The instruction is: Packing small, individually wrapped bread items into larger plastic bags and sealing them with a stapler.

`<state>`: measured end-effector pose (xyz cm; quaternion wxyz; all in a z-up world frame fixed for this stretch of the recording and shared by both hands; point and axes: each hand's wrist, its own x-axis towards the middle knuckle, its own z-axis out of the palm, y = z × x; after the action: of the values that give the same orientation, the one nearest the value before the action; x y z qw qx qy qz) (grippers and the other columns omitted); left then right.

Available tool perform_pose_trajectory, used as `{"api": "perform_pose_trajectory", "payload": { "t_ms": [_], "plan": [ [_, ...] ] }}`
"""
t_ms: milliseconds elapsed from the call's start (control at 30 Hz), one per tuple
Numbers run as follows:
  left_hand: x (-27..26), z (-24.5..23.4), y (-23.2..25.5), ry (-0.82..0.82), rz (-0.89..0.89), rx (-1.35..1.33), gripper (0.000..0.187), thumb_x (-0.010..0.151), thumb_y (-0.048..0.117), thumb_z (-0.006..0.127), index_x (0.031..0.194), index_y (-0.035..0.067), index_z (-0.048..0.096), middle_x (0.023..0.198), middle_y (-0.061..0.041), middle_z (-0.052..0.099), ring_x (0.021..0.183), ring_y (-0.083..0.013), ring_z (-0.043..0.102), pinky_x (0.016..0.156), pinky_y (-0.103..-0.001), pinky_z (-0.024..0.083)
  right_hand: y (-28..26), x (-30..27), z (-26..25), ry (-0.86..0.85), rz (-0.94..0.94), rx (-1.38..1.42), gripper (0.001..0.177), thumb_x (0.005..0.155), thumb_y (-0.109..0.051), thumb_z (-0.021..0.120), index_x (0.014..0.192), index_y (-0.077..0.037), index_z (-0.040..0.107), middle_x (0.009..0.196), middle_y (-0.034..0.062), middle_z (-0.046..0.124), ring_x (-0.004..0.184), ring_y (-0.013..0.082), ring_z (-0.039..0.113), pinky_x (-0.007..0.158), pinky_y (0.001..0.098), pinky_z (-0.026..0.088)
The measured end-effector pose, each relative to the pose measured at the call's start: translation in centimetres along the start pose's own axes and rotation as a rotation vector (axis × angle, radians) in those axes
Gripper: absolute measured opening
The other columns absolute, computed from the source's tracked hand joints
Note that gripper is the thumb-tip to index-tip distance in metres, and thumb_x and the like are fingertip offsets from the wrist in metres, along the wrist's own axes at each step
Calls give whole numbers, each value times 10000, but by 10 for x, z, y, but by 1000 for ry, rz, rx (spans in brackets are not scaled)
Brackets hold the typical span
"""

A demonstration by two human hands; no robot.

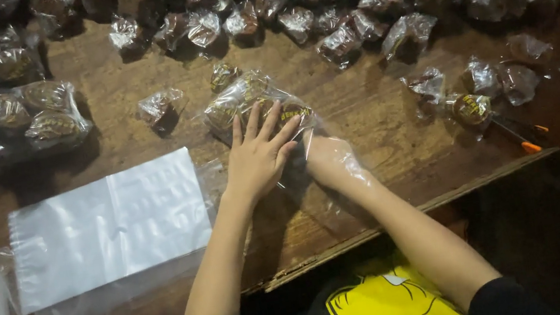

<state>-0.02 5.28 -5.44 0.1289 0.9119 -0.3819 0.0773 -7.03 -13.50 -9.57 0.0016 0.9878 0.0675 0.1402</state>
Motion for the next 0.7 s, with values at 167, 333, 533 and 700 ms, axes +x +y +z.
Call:
{"api": "perform_pose_trajectory", "payload": {
  "t_ms": [167,333,533,700],
  "plan": [
    [-21,-3,-4,194,-241,-815,585,1082,539,182,1586,362,421,1676,36,350,1589,-278,115,1260,-546,-26,8,-52,-150,-702,-58,1290,1095,714,-16,838,1610,-18,209,1628,335,229,1487,532,193,1198,629,190],
    [-55,7,70,248,-178,-467,456,1087,274,438,1505,103,501,1552,-130,502,1509,-368,323,1241,-649,93,32,-24,-143,-319,281,1252,488,941,-197,590,1420,-111,552,1513,161,475,1433,350,405,1191,498,328],
    [-27,-87,82,558,-428,-850,512,1011,252,621,1491,133,486,1452,-113,568,1343,-279,529,1154,-451,415,23,67,-300,-76,-446,476,166,942,-168,655,1045,-130,779,1246,166,726,1265,390,598,1100,495,480],
    [2,-92,53,569,-241,-951,886,854,259,787,1578,97,303,1646,-163,346,1542,-342,331,1290,-540,257,2,78,-366,-204,-746,301,281,832,42,638,983,-142,788,1306,111,704,1305,346,554,1149,478,426]
  ]
}}
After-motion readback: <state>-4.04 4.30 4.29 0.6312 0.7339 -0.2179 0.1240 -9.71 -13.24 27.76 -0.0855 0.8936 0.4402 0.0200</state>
